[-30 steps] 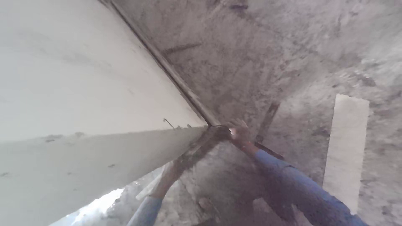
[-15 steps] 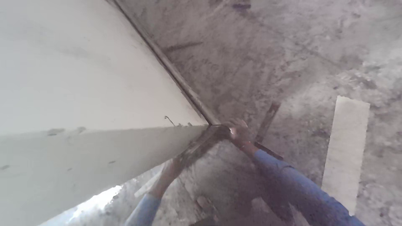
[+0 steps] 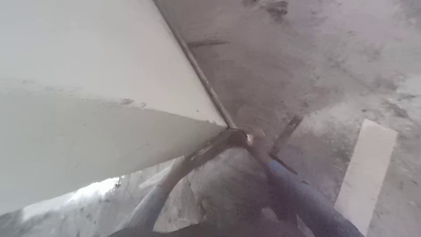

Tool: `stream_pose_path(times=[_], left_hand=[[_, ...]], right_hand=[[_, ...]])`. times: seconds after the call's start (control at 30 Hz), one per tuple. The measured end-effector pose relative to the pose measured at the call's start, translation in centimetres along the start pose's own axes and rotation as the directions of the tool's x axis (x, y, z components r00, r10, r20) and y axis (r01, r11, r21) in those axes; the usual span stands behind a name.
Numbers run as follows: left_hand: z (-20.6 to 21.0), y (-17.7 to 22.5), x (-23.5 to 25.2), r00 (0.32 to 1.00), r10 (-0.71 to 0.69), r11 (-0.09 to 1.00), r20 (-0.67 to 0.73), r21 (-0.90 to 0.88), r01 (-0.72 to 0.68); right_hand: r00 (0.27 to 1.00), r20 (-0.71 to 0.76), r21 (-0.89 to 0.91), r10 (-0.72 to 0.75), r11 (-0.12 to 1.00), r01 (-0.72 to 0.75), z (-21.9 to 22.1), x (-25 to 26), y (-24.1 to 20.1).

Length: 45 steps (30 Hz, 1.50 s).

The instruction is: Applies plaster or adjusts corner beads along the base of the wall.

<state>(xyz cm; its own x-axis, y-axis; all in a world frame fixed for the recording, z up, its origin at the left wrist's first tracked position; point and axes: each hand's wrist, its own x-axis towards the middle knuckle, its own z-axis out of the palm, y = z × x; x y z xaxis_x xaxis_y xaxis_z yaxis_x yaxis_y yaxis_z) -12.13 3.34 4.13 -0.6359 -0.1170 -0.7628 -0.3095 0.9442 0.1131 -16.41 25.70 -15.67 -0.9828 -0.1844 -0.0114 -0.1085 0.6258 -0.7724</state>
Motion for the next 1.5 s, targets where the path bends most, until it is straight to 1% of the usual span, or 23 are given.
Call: stream_pose_path(times=[0.03, 0.07, 0.17, 0.23, 0.37, 0.5, 0.53, 0.6, 0.67, 0.73, 0.9, 0.97, 1.03, 1.13, 1.17, 1.23, 1.27, 1.3, 1.33, 1.37, 1.4, 1.47, 1.5], left_hand=[[2.8, -5.6, 2.1, 0.970, 0.184, 0.983, -0.161, 0.042, -0.180], [4.2, -8.5, 3.5, 0.964, 0.194, 0.981, -0.184, 0.008, -0.195], [3.8, -8.8, 4.2, 0.998, 0.027, 0.992, -0.061, -0.120, -0.035], [3.4, -8.4, 3.8, 0.999, 0.028, 0.987, -0.043, -0.157, -0.034], [3.7, -9.6, 3.4, 0.998, 0.033, 0.991, -0.048, -0.129, -0.039], [5.6, -13.3, 4.5, 0.993, 0.044, 0.994, -0.111, -0.093, -0.054], [6.1, -14.1, 4.6, 0.987, 0.048, 0.992, -0.154, -0.105, -0.065], [6.7, -15.1, 4.5, 0.979, 0.030, 0.987, -0.200, -0.150, -0.061], [7.3, -16.0, 4.6, 0.967, 0.027, 0.989, -0.254, -0.137, -0.064], [7.7, -16.1, 4.8, 0.957, 0.037, 0.984, -0.287, -0.156, -0.084], [6.0, -14.6, 4.1, 0.973, 0.018, 0.995, -0.231, -0.093, -0.040], [6.0, -14.9, 4.5, 0.974, 0.022, 0.999, -0.226, -0.042, -0.033], [7.5, -16.1, 5.8, 0.959, 0.063, 0.994, -0.275, -0.067, -0.084], [8.5, -16.8, 6.6, 0.948, 0.097, 0.987, -0.304, -0.090, -0.130], [7.4, -16.3, 5.8, 0.957, 0.074, 0.994, -0.280, -0.061, -0.095], [6.1, -15.3, 4.3, 0.970, 0.044, 0.998, -0.238, -0.031, -0.052], [5.8, -15.1, 4.0, 0.972, 0.040, 0.999, -0.232, -0.023, -0.047], [5.6, -15.0, 3.8, 0.975, 0.039, 0.999, -0.219, -0.024, -0.045], [5.6, -15.0, 3.9, 0.974, 0.043, 0.998, -0.223, -0.026, -0.050], [6.0, -15.3, 4.4, 0.969, 0.051, 0.998, -0.242, -0.027, -0.060], [6.8, -15.9, 5.2, 0.959, 0.061, 0.996, -0.278, -0.041, -0.075], [8.9, -16.8, 6.5, 0.928, 0.085, 0.990, -0.362, -0.078, -0.121], [8.3, -16.5, 5.9, 0.946, 0.069, 0.993, -0.316, -0.072, -0.097]], right_hand=[[1.000, 0.016, 0.006, 0.016, 1.000, -0.016, 0.0, 0.0, -0.1], [1.000, -0.017, -0.008, -0.007, 1.000, 0.007, 0.4, 0.0, 0.2], [0.994, -0.085, -0.036, -0.075, 0.997, 0.072, 0.7, 0.2, 0.5], [0.992, -0.078, -0.056, -0.098, 0.994, 0.094, -0.3, 0.3, -0.4], [0.993, -0.053, -0.383, -0.109, 0.920, 0.081, -4.3, -2.4, -1.3], [0.992, -0.044, -0.587, 0.115, 0.801, -0.118, -8.1, -7.2, -0.6], [0.973, -0.021, -0.606, 0.228, 0.771, -0.194, -8.8, -8.5, -0.5], [0.870, 0.085, -0.614, 0.485, 0.714, -0.338, -10.6, -9.7, -1.0], [0.817, 0.173, -0.640, 0.550, 0.693, -0.331, -11.2, -10.0, -0.5], [0.802, 0.270, -0.656, 0.533, 0.712, -0.252, -11.4, -9.5, -1.0], [0.788, 0.314, -0.755, 0.530, 0.642, -0.131, -10.6, -7.9, -3.2], [0.844, 0.279, -0.697, 0.458, 0.701, -0.150, -11.0, -7.9, -2.8], [0.925, 0.196, -0.546, 0.326, 0.820, -0.173, -12.4, -8.3, -3.4], [0.983, 0.004, -0.346, 0.181, 0.923, -0.169, -16.0, -8.4, -8.5], [0.984, -0.055, -0.269, 0.171, 0.946, -0.179, -17.1, -8.3, -10.0], [0.943, -0.124, 0.015, 0.309, 0.951, -0.309, -19.3, -7.7, -14.2], [0.877, -0.112, 0.185, 0.468, 0.877, -0.444, -20.3, -6.8, -17.6], [0.779, -0.097, 0.256, 0.619, 0.772, -0.582, -21.1, -5.8, -21.6], [0.718, -0.105, 0.307, 0.688, 0.709, -0.635, -21.6, -5.1, -23.7], [0.738, -0.087, 0.330, 0.669, 0.718, -0.613, -22.1, -5.0, -23.9], [0.798, -0.026, 0.310, 0.602, 0.764, -0.566, -22.7, -5.2, -23.1], [0.906, 0.139, 0.235, 0.399, 0.876, -0.421, -23.8, -5.2, -22.3], [0.929, 0.192, 0.198, 0.317, 0.914, -0.353, -24.0, -4.9, -23.5]])
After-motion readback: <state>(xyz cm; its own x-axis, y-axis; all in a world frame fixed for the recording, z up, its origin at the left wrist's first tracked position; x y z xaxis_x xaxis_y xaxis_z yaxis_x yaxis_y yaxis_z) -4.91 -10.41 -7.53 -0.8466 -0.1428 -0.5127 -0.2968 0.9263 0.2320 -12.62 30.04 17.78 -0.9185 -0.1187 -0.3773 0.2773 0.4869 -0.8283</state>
